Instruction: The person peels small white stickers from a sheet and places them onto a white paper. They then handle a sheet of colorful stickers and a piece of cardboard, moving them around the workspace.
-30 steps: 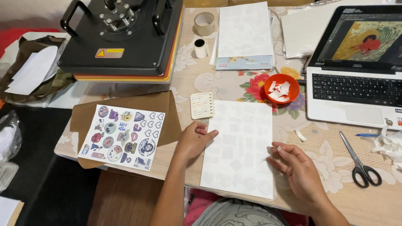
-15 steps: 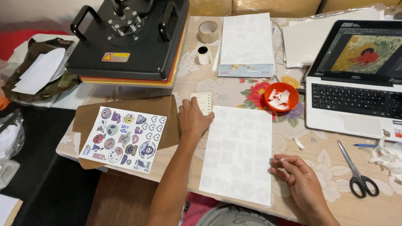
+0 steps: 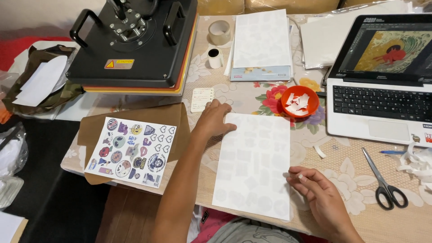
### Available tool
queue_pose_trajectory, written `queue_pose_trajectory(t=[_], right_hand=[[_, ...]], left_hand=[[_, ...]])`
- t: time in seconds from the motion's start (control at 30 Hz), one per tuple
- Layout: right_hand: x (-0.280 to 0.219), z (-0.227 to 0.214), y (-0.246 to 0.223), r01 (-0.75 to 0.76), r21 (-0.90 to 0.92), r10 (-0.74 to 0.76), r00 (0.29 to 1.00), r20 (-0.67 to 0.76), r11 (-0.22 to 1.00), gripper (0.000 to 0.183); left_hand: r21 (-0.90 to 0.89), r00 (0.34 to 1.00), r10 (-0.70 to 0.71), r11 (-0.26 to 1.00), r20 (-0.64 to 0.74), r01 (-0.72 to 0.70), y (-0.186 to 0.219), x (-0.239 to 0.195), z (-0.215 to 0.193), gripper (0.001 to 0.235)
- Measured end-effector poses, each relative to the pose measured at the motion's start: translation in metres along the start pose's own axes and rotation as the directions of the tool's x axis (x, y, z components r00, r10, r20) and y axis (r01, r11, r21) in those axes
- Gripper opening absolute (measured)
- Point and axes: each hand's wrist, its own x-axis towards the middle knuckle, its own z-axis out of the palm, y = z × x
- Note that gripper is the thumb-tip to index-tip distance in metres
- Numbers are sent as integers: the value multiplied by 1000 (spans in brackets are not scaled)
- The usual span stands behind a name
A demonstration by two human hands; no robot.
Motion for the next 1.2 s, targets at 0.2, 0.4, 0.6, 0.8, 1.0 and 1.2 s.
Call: queue_pose_trajectory(t=[0.2,0.4,0.6,0.8,1.0,1.2], right_hand=[[-1,-4,9,32,-5,-32,999,12,999,16],[-1,-4,13,24,19,-23,999,-22,1000,14],[-2,-5,17,37,3,-37,999,-25,999,13],[-12,12,-6,-23,-94,13,994,-105,995,13],[8,11,-24,86,-230,-94,995,-23,969,21],[55,42,-90,543,-724,-530,798,287,426,13]], left_hand=[[192,974,-27,981,226,-18,22,22,-18,88],[203,962,-35,979,272,-21,26,26,-21,88],[213,953,-33,976,301,-34,28,30,-26,94],[-51,992,54,998,112,-48,15,15,-24,56],[-629,993,3,773,-120,-78,3,-18,-2,31],[-879,957,106,377,-271,-291,-24,-20,49,27]])
